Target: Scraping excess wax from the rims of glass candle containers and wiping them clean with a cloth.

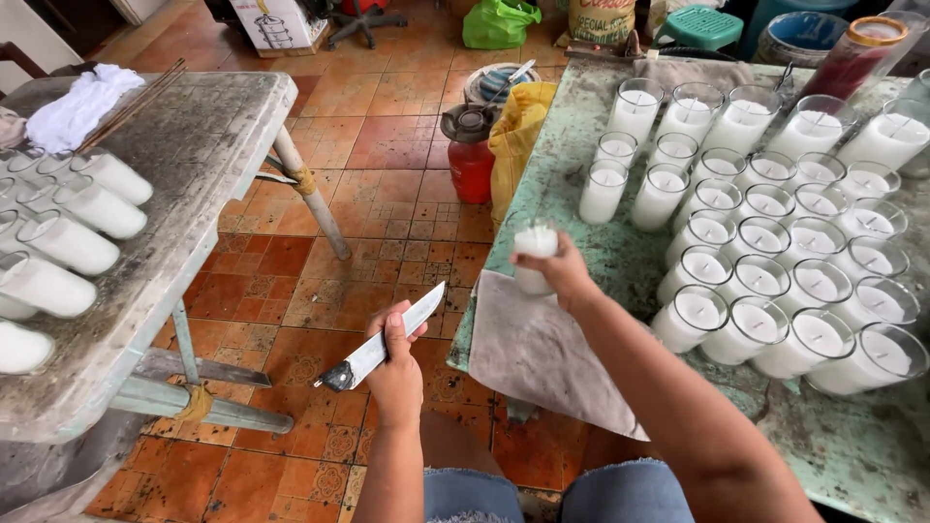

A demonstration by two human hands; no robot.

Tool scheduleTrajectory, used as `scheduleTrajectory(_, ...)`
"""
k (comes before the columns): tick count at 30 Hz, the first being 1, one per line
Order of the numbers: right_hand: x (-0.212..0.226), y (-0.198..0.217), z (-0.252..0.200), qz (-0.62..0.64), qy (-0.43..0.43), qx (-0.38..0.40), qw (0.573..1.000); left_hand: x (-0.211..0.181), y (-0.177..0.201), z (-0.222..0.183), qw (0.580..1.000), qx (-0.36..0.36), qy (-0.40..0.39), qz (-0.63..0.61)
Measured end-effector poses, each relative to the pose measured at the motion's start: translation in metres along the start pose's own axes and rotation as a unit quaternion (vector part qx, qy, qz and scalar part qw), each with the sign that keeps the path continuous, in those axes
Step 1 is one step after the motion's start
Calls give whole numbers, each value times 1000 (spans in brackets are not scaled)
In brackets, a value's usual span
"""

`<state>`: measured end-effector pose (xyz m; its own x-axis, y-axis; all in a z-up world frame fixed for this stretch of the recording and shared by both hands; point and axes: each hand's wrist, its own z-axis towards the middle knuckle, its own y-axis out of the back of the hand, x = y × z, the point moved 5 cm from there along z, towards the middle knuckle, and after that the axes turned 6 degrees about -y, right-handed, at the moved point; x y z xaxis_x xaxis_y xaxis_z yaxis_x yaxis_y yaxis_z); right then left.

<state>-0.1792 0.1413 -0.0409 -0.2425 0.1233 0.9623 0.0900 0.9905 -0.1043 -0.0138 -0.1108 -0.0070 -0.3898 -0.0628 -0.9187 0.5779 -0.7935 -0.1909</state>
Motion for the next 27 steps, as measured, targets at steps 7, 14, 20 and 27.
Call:
scheduleTrajectory(7,-34,21,-60,55,119,34,991,31,-18,-8,989,-54,64,-121)
scheduleTrajectory(14,-76,43,-72,-110,205,14,972,31,-41,-29,992,74,49,-88)
scheduleTrajectory(20,-76,53,-66,-106,271,39,956,-60,-87,-23,932,301,-188,71)
scheduleTrajectory(27,-75,45,-76,-91,272,35,957,-101,-129,-5,844,467,-237,117)
